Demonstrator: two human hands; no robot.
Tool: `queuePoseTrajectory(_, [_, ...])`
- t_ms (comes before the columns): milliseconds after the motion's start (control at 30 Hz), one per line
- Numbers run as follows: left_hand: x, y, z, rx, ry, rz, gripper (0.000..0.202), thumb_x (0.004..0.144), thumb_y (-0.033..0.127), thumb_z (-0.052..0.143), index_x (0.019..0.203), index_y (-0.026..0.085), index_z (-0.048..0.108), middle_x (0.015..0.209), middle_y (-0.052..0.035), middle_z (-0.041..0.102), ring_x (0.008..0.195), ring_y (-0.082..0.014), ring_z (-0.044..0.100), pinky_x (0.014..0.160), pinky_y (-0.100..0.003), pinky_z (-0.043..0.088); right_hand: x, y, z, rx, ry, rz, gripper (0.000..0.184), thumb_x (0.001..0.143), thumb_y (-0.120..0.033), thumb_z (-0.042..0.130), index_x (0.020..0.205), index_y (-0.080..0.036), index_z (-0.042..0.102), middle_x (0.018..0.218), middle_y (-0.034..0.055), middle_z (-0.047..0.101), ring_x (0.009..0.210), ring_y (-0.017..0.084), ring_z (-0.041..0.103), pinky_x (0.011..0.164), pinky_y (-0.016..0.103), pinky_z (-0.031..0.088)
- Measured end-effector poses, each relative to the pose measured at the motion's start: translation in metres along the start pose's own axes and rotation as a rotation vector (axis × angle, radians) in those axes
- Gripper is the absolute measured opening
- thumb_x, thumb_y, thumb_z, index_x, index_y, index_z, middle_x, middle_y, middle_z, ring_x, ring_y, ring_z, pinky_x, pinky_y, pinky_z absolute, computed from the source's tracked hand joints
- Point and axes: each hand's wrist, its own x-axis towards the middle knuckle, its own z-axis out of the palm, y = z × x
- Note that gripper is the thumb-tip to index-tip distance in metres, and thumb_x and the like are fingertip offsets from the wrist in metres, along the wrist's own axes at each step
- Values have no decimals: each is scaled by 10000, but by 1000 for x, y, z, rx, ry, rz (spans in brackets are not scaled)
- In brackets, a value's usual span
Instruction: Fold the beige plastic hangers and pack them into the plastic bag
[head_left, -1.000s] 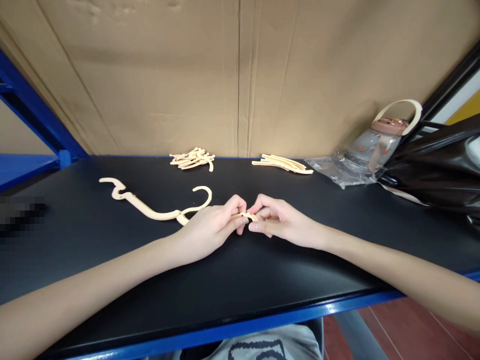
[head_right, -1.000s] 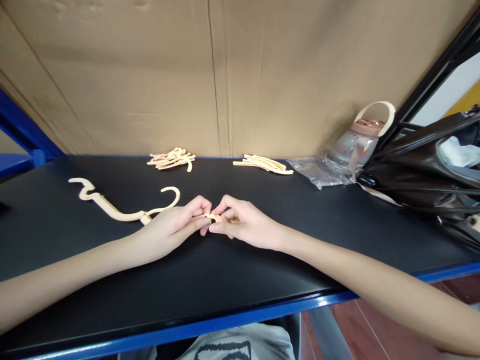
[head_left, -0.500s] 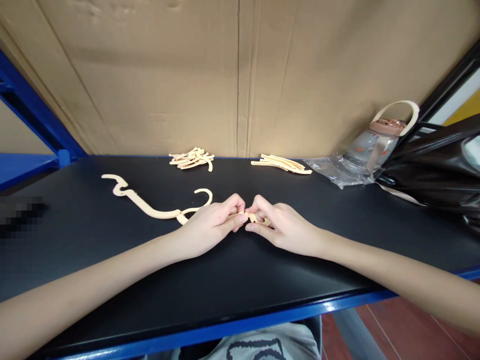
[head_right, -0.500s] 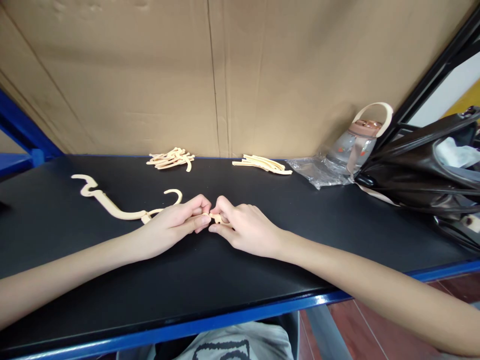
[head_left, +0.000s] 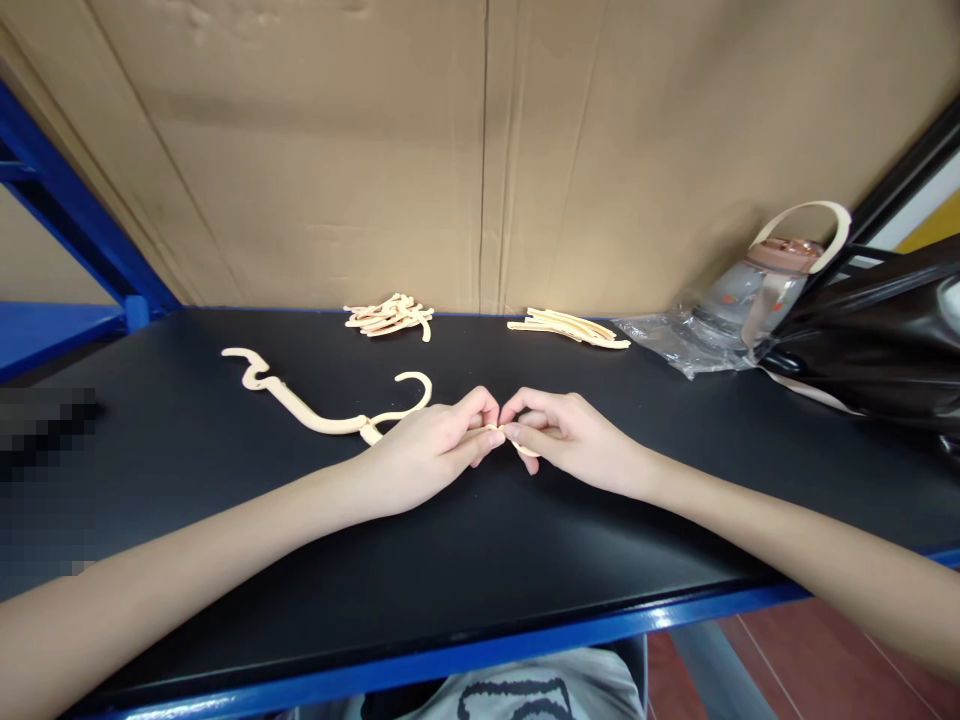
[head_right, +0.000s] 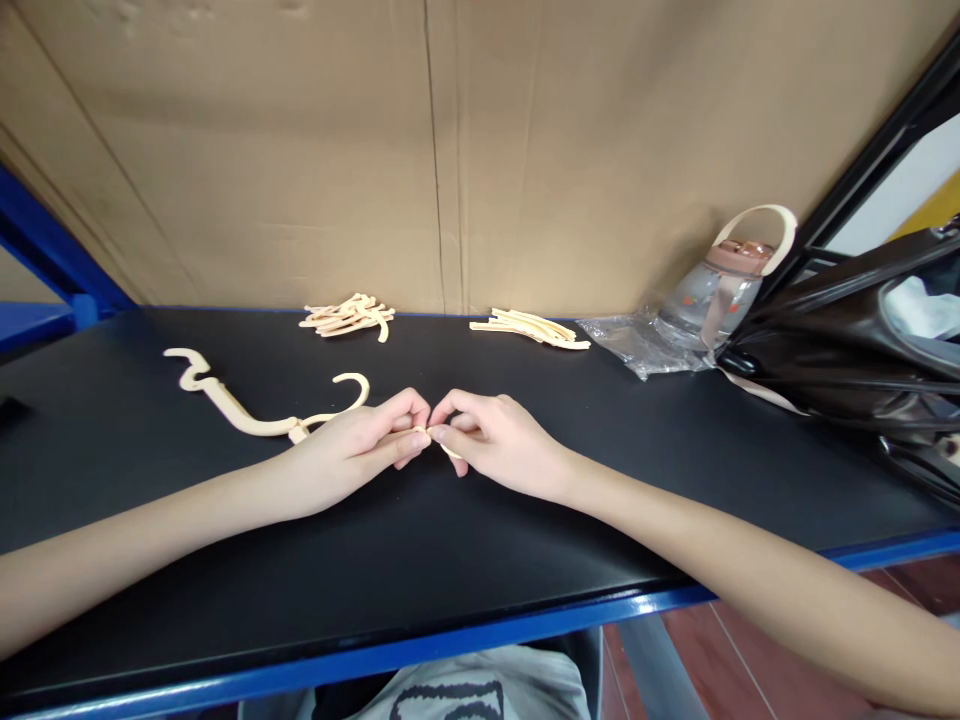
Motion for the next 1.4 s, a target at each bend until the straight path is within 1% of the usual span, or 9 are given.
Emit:
queuePoseTrajectory(133, [0,2,1,20,14,18,218,965,414,350,853,231,386,658,74,532,574,-116,484,552,-233,351,2,1,1,175,-22,56,178,920,-358,518,890,-186,556,622,-28,616,548,92,515,546,219,410])
queuePoseTrajectory(300, [-1,4,2,99,19,15,180,962,375,341,857,234,379,717,57,589,628,-135,540,573,-241,354,6,3,-2,356,-57,94,193,875,-336,583,820,-153,557,763,24,657,610,99,596,551,225,458])
queuePoseTrajectory(500, [0,7,1,154,-5,13,184,972,372,322,864,236,385,732,59,606,627,-142,555,576,-244,345,8,2,-6,301,-86,172,177,862,-308,575,793,-147,546,782,27,669,539,89,621,374,161,309])
queuePoseTrajectory(767, [1,6,0,183,-44,38,195,974,372,314,865,234,397,701,63,587,614,-142,545,582,-244,347,8,-1,-7,297,-98,182,151,859,-247,577,765,-130,560,753,19,669,534,68,617,383,144,310])
queuePoseTrajectory(933, [1,2,2,160,-39,78,138,964,319,339,864,237,385,683,76,572,597,-132,524,576,-235,340,8,0,-10,310,-161,208,167,859,-288,583,801,-131,582,792,33,689,537,78,632,364,146,289])
queuePoseTrajectory(1067, [1,0,3,164,-22,74,160,970,358,336,874,239,383,684,77,569,589,-132,516,572,-238,338,8,1,-8,299,-163,215,186,881,-314,543,850,-140,602,786,38,700,546,94,633,353,154,302])
queuePoseTrajectory(1167, [1,1,3,199,-11,50,178,974,372,312,870,240,369,683,69,569,588,-144,521,565,-249,331,7,2,-4,254,-111,208,197,897,-299,517,823,-138,602,743,34,698,524,84,613,373,157,315])
queuePoseTrajectory(1267, [1,1,4,250,-24,29,176,972,376,298,874,244,362,680,64,572,584,-159,523,556,-261,321,5,1,-2,238,-98,191,204,901,-304,524,785,-145,580,711,19,690,518,80,611,459,173,397])
queuePoseTrajectory(1400, [1,2,4,254,-21,0,154,971,363,304,877,250,349,706,64,589,611,-169,547,567,-267,331,2,-2,-2,73,-26,81,212,925,-270,489,761,-162,566,708,-6,665,545,79,600,585,206,457])
